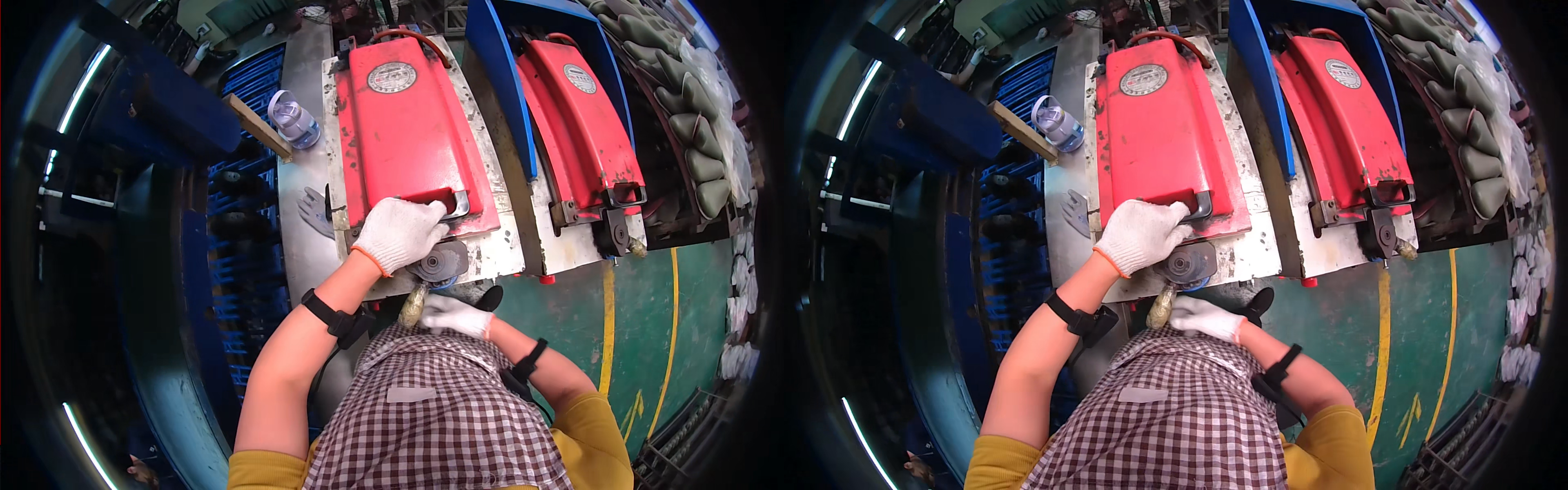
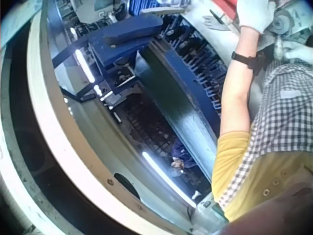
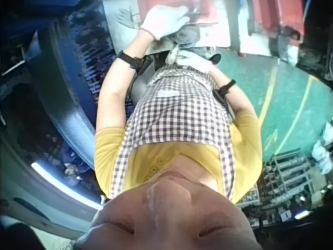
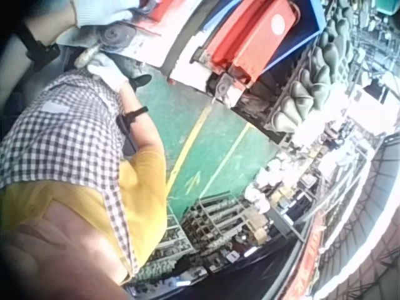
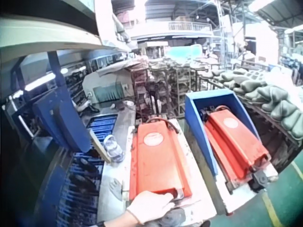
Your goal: Operating a pneumatic pressing machine to attach soles or shape footwear components in a factory.
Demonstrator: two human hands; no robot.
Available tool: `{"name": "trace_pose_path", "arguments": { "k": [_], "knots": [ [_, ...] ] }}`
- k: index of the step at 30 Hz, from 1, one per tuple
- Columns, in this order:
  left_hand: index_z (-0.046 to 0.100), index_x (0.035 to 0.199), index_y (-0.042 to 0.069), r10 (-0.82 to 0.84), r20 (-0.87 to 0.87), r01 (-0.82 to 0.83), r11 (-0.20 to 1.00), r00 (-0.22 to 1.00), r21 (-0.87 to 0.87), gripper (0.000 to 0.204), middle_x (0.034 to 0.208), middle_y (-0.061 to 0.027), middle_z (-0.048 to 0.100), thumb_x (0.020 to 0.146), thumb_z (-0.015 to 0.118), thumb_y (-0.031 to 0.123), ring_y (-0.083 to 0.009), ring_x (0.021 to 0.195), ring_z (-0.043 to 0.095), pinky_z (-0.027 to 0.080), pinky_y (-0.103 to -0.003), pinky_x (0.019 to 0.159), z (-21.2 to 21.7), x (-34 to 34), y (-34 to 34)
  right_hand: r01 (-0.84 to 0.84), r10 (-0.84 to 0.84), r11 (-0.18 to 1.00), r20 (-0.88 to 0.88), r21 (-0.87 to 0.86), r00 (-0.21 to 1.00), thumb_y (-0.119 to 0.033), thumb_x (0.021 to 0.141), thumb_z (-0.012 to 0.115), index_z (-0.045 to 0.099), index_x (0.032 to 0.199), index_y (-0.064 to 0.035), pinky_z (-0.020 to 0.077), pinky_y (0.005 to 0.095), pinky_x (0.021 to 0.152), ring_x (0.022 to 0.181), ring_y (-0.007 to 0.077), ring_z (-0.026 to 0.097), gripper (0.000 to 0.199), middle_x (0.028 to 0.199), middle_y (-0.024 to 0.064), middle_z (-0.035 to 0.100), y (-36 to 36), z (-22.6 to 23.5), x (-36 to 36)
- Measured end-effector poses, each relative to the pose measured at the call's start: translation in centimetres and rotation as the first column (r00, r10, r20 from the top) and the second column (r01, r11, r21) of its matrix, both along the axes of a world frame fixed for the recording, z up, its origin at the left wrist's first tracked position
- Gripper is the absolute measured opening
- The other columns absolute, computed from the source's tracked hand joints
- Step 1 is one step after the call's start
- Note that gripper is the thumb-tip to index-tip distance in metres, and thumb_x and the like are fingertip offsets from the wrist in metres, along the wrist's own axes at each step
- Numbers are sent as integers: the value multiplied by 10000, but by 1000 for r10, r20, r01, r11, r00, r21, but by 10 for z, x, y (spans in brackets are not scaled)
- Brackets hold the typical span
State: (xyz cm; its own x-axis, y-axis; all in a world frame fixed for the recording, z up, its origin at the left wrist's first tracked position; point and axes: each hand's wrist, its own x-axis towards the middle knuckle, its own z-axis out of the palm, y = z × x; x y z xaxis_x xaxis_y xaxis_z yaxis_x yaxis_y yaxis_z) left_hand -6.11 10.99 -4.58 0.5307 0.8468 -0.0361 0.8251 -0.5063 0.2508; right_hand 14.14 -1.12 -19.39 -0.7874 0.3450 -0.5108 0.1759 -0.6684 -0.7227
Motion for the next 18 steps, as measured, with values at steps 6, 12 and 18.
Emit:
{"name": "trace_pose_path", "arguments": {
  "k": [6,12,18],
  "knots": [
    [643,905,102,11,58,-16,996,998,90,272,716,-138,715,967,694,362,-343,707,741,572,-497,673,-27,1,-7,27,-280,861,-430,-507,859,-301,1028,708,439,1598,-71,504,509,1116,1370,341,585,671,1485,169,612,8,-1,-22],
    [644,898,106,37,53,-42,994,998,103,275,712,-129,711,962,699,368,-335,706,738,559,-500,662,-24,3,-8,37,-315,766,-325,-642,892,-355,1063,669,609,1372,-56,574,521,1038,1094,348,725,435,1106,99,703,8,2,22],
    [685,940,131,49,110,-65,988,993,142,226,732,-117,695,951,712,355,-336,693,720,554,-494,649,-19,7,-10,258,-464,795,-276,-548,842,-434,1064,642,465,1592,-82,562,485,964,1016,294,711,659,1107,97,715,25,25,125]
  ]
}}
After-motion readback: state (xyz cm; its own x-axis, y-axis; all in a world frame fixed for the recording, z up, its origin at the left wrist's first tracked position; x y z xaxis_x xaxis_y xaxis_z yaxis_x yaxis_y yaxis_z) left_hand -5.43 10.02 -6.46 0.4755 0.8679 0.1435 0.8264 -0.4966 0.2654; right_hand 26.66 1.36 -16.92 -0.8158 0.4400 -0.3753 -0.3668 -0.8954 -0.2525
